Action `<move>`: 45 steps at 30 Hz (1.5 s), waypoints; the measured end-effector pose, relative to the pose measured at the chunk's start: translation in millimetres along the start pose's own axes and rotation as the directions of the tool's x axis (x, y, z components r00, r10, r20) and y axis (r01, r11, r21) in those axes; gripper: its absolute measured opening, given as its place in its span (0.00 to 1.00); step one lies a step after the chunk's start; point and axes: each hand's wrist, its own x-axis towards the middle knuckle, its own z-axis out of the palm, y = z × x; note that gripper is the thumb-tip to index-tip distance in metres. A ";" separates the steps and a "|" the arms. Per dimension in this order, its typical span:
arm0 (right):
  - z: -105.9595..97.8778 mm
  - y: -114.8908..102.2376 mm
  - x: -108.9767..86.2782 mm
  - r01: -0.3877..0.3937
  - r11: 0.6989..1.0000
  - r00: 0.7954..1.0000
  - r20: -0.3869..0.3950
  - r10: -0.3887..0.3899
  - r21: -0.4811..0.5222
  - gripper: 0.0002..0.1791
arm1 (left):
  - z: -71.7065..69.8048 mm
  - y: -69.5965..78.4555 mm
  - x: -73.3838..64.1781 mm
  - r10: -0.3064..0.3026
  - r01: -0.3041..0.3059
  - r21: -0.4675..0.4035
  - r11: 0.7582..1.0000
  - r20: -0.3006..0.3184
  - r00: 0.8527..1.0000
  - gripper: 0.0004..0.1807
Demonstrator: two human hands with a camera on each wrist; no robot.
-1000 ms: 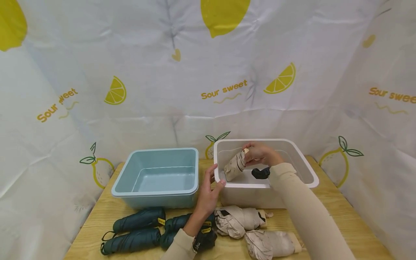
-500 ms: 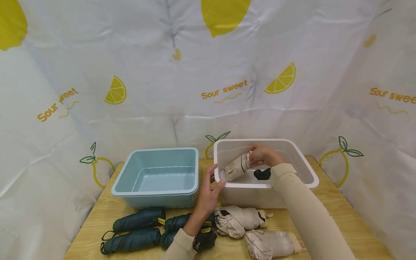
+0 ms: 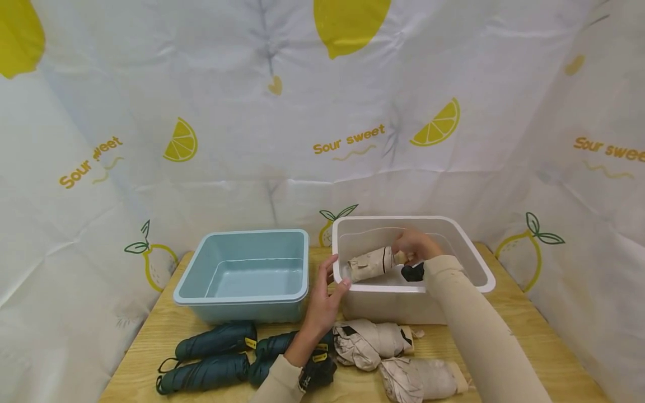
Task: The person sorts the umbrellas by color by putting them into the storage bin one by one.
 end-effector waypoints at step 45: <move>-4.0 20.7 -131.6 0.653 0.738 0.689 -0.270 -0.672 -0.171 0.16 | 1.9 2.3 -1.1 -0.002 0.002 0.019 1.000 -0.012 1.000 0.32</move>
